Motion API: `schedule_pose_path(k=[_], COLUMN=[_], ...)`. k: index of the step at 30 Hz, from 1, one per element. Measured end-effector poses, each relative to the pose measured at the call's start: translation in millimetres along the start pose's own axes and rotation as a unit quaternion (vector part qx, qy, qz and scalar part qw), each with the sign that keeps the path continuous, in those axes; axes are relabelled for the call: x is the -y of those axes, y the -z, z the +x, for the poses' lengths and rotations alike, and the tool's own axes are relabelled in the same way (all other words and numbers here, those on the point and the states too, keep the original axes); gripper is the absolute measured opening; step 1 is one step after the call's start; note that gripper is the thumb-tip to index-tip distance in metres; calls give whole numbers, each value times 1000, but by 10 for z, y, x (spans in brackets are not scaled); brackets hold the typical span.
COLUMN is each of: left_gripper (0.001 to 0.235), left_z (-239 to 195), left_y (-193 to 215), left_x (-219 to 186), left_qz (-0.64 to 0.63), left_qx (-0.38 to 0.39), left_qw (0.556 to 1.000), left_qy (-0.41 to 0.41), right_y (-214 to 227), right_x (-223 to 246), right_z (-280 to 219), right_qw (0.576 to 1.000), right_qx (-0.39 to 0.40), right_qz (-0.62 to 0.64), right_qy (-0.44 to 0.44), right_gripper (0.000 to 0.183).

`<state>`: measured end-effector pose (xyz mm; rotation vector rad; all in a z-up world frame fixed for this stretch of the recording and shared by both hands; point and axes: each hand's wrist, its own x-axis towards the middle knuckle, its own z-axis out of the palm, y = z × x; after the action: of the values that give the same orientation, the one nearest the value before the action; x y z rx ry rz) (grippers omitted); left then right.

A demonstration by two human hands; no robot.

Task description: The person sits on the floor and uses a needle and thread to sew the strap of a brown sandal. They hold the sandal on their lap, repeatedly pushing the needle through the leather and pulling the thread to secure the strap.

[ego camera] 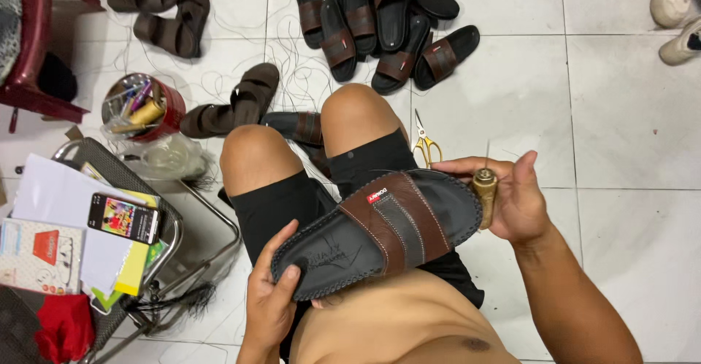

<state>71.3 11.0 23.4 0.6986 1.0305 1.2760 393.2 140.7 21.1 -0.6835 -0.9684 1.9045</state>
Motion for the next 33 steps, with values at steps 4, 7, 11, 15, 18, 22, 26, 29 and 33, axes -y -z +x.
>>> schedule_pose_path(k=[4, 7, 11, 15, 18, 22, 26, 29, 33], left_gripper=[66, 66, 66, 70, 68, 64, 63, 53, 53], left_z=[-71, -128, -208, -313, -385, -455, -471, -424, -328], left_y=[51, 59, 35, 91, 70, 88, 157, 253, 119], left_x=[52, 49, 55, 85, 39, 1, -63, -6, 4], left_qz=[-50, -35, -14, 61, 125, 121, 133, 254, 240], left_qx=[-30, -54, -81, -142, -150, -166, -197, -127, -102], left_qw=[998, 998, 996, 987, 980, 977, 971, 956, 964], left_qy=[1, -5, -34, -34, -44, -56, -7, -79, -57], right_y=[-19, -39, -24, -40, -109, -189, -375, -323, -365], right_x=[-83, -128, -144, -154, -95, -40, 52, 56, 29], right_z=[136, 204, 225, 216, 184, 126, 28, -12, 43], right_qw=[996, 995, 995, 996, 996, 999, 994, 924, 899], right_qx=[-67, -66, -50, -29, -27, 3, 83, 126, 283], right_qz=[25, 35, 33, 38, 21, -9, -52, -352, -321], right_qy=[-59, -67, -79, -71, -77, -50, -45, -81, -90], right_gripper=[109, 108, 108, 108, 108, 106, 100, 101, 76])
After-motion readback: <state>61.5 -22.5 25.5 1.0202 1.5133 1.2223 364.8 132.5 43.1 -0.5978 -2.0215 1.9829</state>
